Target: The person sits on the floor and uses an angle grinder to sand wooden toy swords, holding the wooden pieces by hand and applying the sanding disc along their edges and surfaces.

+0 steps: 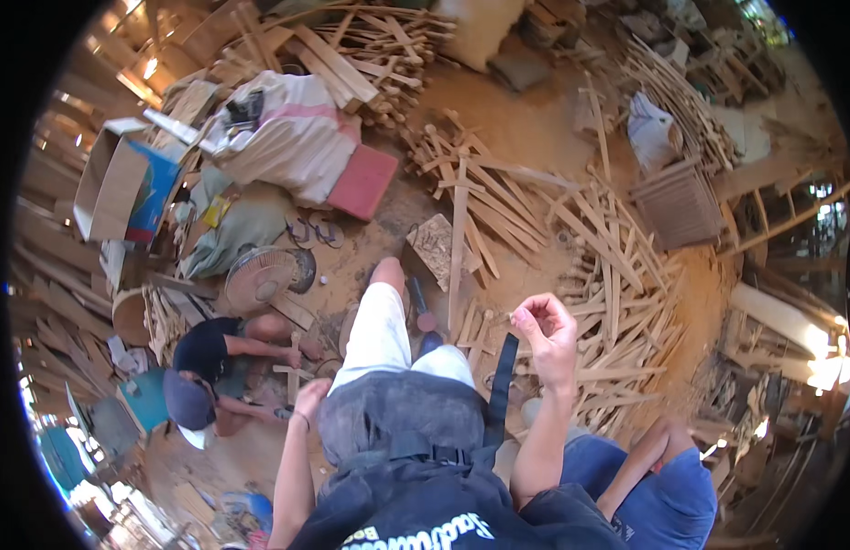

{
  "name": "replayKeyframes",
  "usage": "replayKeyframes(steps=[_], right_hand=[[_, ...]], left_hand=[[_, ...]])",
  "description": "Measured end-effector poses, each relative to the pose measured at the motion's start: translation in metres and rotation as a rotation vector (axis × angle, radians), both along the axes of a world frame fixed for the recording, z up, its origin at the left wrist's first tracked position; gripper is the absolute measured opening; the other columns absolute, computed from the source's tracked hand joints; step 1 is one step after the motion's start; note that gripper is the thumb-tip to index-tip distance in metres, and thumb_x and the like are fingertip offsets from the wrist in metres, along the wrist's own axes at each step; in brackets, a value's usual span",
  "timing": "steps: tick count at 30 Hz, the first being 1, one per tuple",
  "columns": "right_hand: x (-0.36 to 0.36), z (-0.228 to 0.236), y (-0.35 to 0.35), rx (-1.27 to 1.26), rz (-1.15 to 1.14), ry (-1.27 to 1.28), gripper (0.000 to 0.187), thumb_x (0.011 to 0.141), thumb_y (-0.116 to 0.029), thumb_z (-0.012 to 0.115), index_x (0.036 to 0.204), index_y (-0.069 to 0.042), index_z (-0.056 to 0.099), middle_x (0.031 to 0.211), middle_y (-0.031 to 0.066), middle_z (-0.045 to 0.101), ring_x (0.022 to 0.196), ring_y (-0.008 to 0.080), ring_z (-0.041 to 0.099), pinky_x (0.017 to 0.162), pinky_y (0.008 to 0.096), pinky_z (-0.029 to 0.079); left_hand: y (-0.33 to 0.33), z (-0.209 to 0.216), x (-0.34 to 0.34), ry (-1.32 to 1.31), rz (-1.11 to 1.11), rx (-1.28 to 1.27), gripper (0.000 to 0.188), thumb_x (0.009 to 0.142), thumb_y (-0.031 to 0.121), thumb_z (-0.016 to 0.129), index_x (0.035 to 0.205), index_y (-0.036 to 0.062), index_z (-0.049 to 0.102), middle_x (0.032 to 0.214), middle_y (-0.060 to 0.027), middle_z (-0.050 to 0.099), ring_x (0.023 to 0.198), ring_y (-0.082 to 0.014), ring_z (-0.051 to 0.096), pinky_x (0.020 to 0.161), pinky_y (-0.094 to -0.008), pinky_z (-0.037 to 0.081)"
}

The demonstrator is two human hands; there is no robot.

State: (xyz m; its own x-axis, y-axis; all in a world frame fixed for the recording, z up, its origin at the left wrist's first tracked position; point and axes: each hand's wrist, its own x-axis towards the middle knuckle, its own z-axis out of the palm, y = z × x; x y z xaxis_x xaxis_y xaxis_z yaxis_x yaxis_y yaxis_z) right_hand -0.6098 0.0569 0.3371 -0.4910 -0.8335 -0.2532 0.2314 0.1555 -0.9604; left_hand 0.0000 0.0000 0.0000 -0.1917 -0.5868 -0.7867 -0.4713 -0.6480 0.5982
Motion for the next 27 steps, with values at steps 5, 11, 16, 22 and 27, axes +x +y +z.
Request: replayKeyframes(steps=[5, 11, 16, 22, 27], right_hand=[[-0.050, -0.029, -0.084, 0.019, -0.206, 0.189, 0.019, 0.099, -0.007, 0.087, 0.112, -0.001, 0.074, 0.102, 0.0002, 0.072, 0.096, 0.0104, 0.066, 0.092, 0.0291, 0.054], [-0.102, -0.085, -0.173, 0.232, -0.786, 0.100, 0.023, 0.106, -0.006, 0.076, 0.128, -0.002, 0.071, 0.113, 0.0014, 0.070, 0.097, 0.0093, 0.064, 0.088, 0.0255, 0.054], [-0.092, -0.085, -0.236, 0.326, -1.015, -0.015, 0.016, 0.113, -0.009, 0.068, 0.127, -0.004, 0.069, 0.105, -0.0014, 0.068, 0.092, 0.0070, 0.061, 0.083, 0.0245, 0.052], [-0.047, -0.019, -0.309, 0.292, -1.146, -0.125, 0.016, 0.109, -0.005, 0.072, 0.124, -0.005, 0.072, 0.105, -0.0002, 0.071, 0.096, 0.0081, 0.066, 0.090, 0.0281, 0.055], [0.032, -0.041, -0.327, 0.327, -1.468, -0.125, 0.026, 0.109, -0.012, 0.077, 0.133, -0.007, 0.071, 0.099, -0.0013, 0.070, 0.089, 0.0082, 0.066, 0.083, 0.0292, 0.055]], left_hand=[[-0.280, 0.076, -0.163, -0.111, 0.048, -0.011, 0.029, 0.114, 0.027, 0.066, 0.133, 0.0083, 0.078, 0.119, -0.0050, 0.083, 0.096, -0.0130, 0.077, 0.079, -0.0291, 0.058], [-0.556, 0.070, -0.443, 0.067, -0.300, -0.116, 0.027, 0.115, 0.029, 0.067, 0.127, 0.0077, 0.080, 0.116, -0.0029, 0.084, 0.097, -0.0091, 0.074, 0.082, -0.0274, 0.055], [-0.694, 0.030, -0.555, 0.035, -0.750, -0.359, 0.030, 0.115, 0.032, 0.069, 0.124, 0.0047, 0.080, 0.106, -0.0018, 0.081, 0.097, -0.0112, 0.071, 0.088, -0.0308, 0.057], [-0.786, -0.004, -0.572, -0.283, -1.304, -0.147, 0.040, 0.114, 0.043, 0.069, 0.127, 0.0062, 0.078, 0.114, -0.0046, 0.080, 0.108, -0.0164, 0.073, 0.099, -0.0344, 0.059], [-0.726, -0.016, -0.644, -0.249, -1.962, -0.016, 0.045, 0.112, 0.038, 0.067, 0.144, 0.0068, 0.073, 0.128, -0.0103, 0.079, 0.114, -0.0209, 0.074, 0.101, -0.0385, 0.060]])
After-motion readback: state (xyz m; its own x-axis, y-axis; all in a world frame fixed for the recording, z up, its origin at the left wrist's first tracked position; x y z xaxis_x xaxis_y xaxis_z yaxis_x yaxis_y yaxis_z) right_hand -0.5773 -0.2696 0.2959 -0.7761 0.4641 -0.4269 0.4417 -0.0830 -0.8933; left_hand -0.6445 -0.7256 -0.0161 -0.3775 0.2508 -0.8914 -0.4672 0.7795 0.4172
